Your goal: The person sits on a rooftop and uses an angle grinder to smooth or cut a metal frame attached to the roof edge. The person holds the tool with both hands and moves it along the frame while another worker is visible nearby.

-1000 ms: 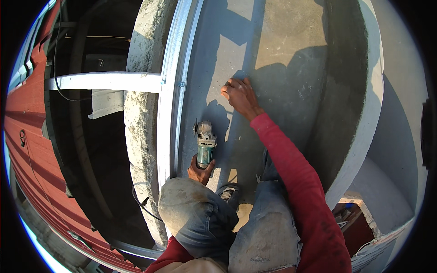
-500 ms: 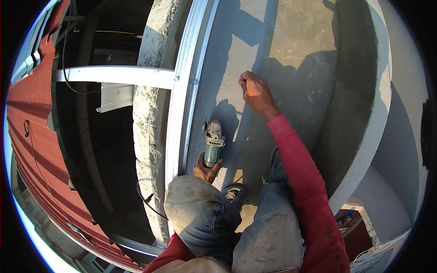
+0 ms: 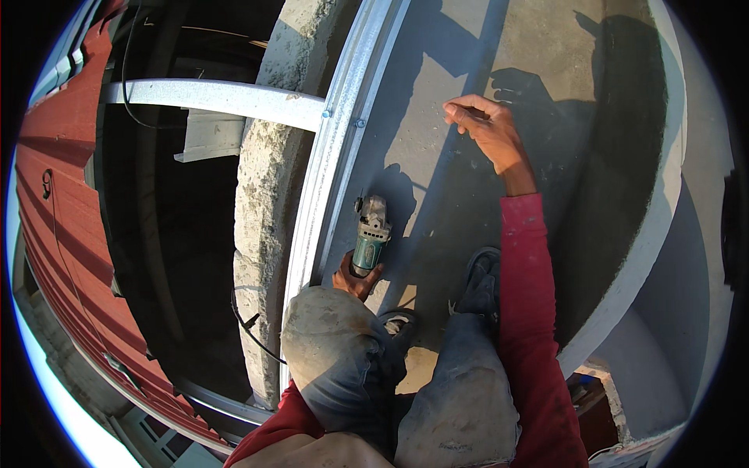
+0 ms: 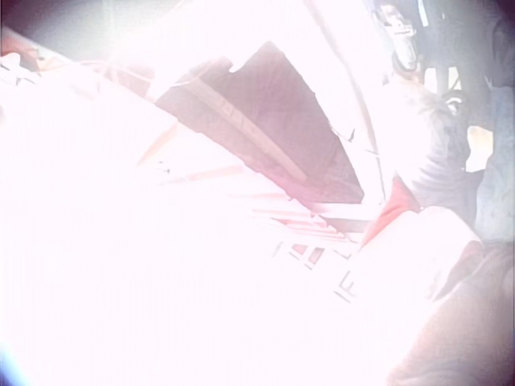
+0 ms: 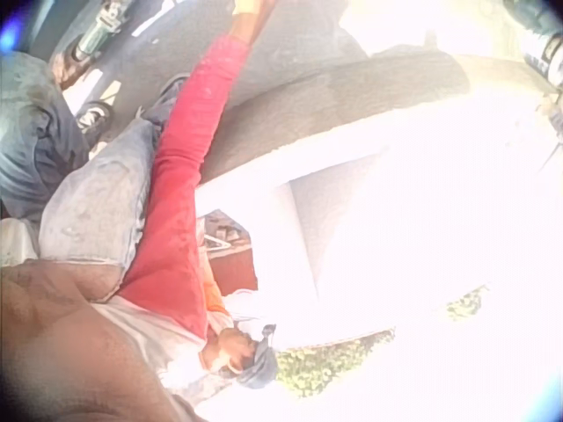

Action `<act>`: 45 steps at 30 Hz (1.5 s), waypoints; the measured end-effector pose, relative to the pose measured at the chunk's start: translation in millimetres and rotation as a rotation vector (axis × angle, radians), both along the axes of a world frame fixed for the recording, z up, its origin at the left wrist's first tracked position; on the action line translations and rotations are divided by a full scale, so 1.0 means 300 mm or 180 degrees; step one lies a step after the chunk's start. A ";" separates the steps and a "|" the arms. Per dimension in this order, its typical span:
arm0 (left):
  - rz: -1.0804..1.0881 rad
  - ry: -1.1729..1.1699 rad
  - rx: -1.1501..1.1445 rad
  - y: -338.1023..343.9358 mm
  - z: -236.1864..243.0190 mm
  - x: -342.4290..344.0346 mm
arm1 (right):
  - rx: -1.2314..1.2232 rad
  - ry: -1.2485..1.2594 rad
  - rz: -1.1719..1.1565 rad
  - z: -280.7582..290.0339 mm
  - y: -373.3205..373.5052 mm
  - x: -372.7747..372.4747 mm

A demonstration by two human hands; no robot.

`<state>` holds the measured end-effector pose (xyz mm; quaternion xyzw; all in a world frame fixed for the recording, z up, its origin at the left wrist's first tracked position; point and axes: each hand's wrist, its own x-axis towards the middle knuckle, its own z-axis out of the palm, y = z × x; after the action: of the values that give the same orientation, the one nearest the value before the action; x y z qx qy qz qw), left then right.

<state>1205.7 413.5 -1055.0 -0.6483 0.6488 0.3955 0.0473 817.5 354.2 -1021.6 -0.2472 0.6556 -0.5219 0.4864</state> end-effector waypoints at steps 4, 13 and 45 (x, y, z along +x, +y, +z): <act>-0.0081 -0.0155 -0.0105 -0.005 0.018 -0.001 | -0.0434 0.0697 0.0428 -0.259 -0.155 0.267; 0.0011 -0.0063 -0.0144 -0.004 0.019 -0.031 | -0.0357 0.3315 0.1160 -0.396 -0.235 0.365; -0.0322 0.0136 -0.0181 0.081 -0.159 0.025 | -0.0659 0.2836 -0.2899 0.496 0.632 -0.132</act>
<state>1213.3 437.9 -1102.7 -0.6072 0.6926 0.3878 0.0350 777.8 543.9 -872.8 -0.1829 0.7803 -0.5840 -0.1290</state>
